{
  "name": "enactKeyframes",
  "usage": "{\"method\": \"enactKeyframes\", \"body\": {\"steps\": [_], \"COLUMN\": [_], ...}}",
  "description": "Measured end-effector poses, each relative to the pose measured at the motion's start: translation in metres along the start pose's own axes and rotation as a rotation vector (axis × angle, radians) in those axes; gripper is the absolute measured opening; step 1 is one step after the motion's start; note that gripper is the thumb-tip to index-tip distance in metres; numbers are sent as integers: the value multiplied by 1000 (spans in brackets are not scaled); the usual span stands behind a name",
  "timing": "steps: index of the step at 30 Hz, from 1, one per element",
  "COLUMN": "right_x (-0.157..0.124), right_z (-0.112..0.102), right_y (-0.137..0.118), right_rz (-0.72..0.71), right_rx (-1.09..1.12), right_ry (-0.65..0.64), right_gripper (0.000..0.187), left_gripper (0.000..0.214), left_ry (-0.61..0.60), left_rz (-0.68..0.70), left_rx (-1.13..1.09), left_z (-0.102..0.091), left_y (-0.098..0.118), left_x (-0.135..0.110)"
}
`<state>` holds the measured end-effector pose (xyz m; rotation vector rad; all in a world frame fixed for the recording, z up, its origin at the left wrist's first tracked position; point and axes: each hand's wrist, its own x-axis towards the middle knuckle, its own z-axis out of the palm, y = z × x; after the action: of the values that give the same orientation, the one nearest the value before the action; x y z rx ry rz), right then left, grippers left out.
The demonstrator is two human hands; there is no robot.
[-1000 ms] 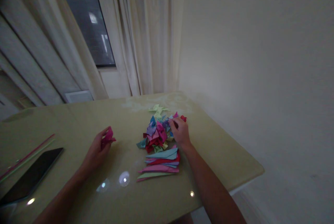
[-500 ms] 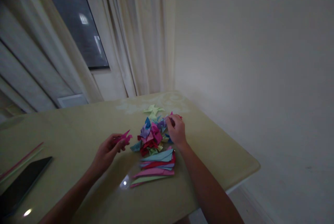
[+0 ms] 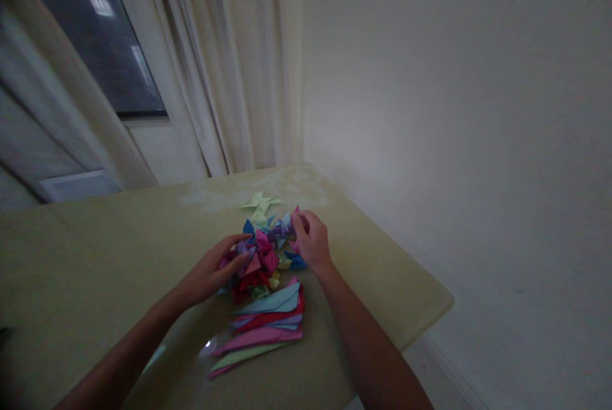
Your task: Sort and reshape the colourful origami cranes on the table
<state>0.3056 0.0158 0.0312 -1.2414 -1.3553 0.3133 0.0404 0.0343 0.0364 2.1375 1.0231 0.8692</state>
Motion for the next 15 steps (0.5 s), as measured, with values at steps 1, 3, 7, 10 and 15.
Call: {"method": "enactKeyframes", "body": {"steps": [1, 3, 7, 10, 15], "right_x": [-1, -6, -16, -19, -12], "right_z": [0, 2, 8, 11, 9], "right_y": [-1, -5, -11, -8, -1], "right_rz": [-4, -56, -235, -252, -228], "right_rx": [-9, -19, -51, -144, -149], "right_ry": [-58, -221, -601, -705, -603], "right_gripper": [29, 26, 39, 49, 27], "left_gripper": [51, 53, 65, 63, 62], "left_ry": [-43, -63, -134, -185, -73], "left_rz": [40, 96, 115, 77, 101], "left_rx": [80, 215, 344, 326, 251], "left_z": [5, 12, 14, 8, -6], "left_y": [-1, -2, -5, -14, -22], "left_x": [-3, -8, -14, -13, -7]}}
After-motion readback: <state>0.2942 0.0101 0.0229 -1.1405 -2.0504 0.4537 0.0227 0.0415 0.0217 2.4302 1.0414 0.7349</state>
